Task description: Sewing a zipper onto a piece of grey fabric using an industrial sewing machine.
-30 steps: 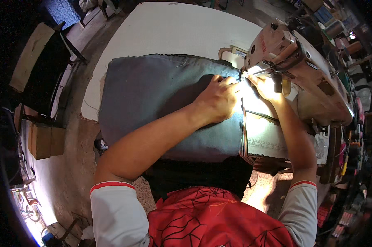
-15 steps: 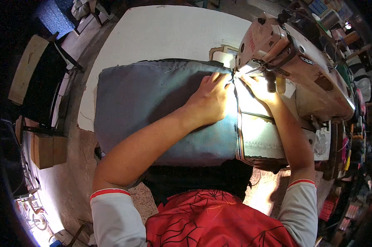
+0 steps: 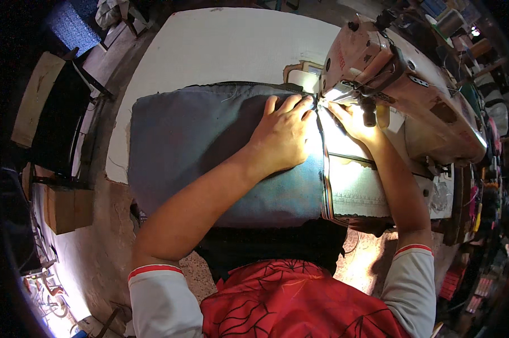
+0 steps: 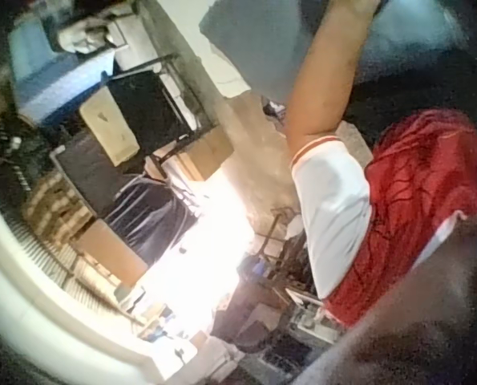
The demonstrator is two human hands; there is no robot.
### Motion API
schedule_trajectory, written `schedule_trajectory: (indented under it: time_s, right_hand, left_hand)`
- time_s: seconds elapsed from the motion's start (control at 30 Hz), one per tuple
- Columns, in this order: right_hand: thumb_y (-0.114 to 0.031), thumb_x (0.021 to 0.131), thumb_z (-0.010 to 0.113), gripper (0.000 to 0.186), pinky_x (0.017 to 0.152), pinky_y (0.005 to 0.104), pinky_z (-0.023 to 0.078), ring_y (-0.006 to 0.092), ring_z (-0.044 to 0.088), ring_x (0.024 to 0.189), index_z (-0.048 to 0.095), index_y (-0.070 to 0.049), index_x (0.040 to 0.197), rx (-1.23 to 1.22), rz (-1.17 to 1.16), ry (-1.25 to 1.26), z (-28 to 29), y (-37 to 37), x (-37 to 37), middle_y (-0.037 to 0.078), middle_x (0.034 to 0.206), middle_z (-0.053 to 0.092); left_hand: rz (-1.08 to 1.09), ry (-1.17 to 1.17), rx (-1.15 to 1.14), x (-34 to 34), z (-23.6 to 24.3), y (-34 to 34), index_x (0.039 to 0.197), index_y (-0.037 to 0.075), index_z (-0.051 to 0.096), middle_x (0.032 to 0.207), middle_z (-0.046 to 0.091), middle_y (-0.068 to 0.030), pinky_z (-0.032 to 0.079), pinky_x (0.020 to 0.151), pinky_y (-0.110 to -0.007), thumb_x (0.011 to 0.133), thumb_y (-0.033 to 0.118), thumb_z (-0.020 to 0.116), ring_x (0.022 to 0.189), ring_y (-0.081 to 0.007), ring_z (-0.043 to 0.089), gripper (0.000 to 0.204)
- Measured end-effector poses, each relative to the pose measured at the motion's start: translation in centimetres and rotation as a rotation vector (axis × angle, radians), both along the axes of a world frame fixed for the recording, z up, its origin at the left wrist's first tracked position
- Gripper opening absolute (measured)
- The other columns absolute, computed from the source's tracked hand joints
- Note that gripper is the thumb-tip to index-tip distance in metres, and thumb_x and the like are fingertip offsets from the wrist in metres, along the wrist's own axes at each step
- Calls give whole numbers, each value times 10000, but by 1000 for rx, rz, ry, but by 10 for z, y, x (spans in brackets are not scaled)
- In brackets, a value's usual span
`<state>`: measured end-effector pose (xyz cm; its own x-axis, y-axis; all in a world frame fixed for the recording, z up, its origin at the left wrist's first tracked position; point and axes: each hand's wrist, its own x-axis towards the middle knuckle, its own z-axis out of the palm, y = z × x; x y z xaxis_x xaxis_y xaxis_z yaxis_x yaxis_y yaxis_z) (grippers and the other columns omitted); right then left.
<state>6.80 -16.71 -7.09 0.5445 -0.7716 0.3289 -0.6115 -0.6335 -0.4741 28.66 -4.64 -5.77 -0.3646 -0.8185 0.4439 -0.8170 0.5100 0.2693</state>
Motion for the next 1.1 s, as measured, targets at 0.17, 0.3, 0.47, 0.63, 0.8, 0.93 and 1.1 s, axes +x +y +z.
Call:
schedule_trajectory:
  time_s: [0.17,0.3,0.47,0.63,0.8,0.93,1.1]
  right_hand:
    - [-133,930,654,186,835,335,521,199,677,900,711,-9,1057,42,34,15,1,-5,-1,90,970,737]
    - [-168,904,700,311,857,332,517,190,650,996,637,-43,1182,318,95,-92,21,9,8,104,1122,684]
    - [-172,927,644,220,875,347,503,255,670,934,723,3,1036,148,126,28,32,22,8,133,990,726]
    - [-189,934,649,263,907,369,526,300,694,987,729,7,1091,-69,189,114,25,27,4,187,1045,728]
    - [-129,922,672,226,885,343,538,280,702,969,726,12,1089,-94,214,-1,11,26,-7,178,1037,732]
    - [-97,916,675,222,871,340,544,270,709,944,716,17,1102,-101,207,40,18,33,-1,176,1017,735]
    - [-76,911,666,209,864,353,548,275,711,932,720,10,1094,-108,196,54,19,32,-4,169,1010,736]
  left_hand:
    - [1,19,-92,-3,-2,0,1126,-21,632,1347,571,-180,337,1007,-517,844,210,564,1241,-277,502,371]
    - [4,41,-21,0,-3,1,1159,-31,629,1399,538,-173,311,1052,-538,810,236,603,1313,-298,454,441]
    - [-3,63,-3,0,0,4,1159,-46,631,1402,533,-186,310,1048,-550,812,227,598,1318,-315,452,442]
    - [-4,74,76,2,-1,1,1170,-35,630,1410,526,-196,312,1042,-580,827,238,592,1329,-319,445,439]
    - [-76,47,154,13,10,-26,1182,-26,618,1306,585,-172,428,955,-531,780,124,611,1168,-309,550,429]
    - [-199,228,-2,19,-6,-56,1069,-26,623,994,624,-91,488,844,-403,809,62,594,980,-294,593,276]
    - [-214,184,216,21,10,-67,1087,-1,648,1000,603,-95,497,873,-394,778,50,625,1021,-282,586,313]
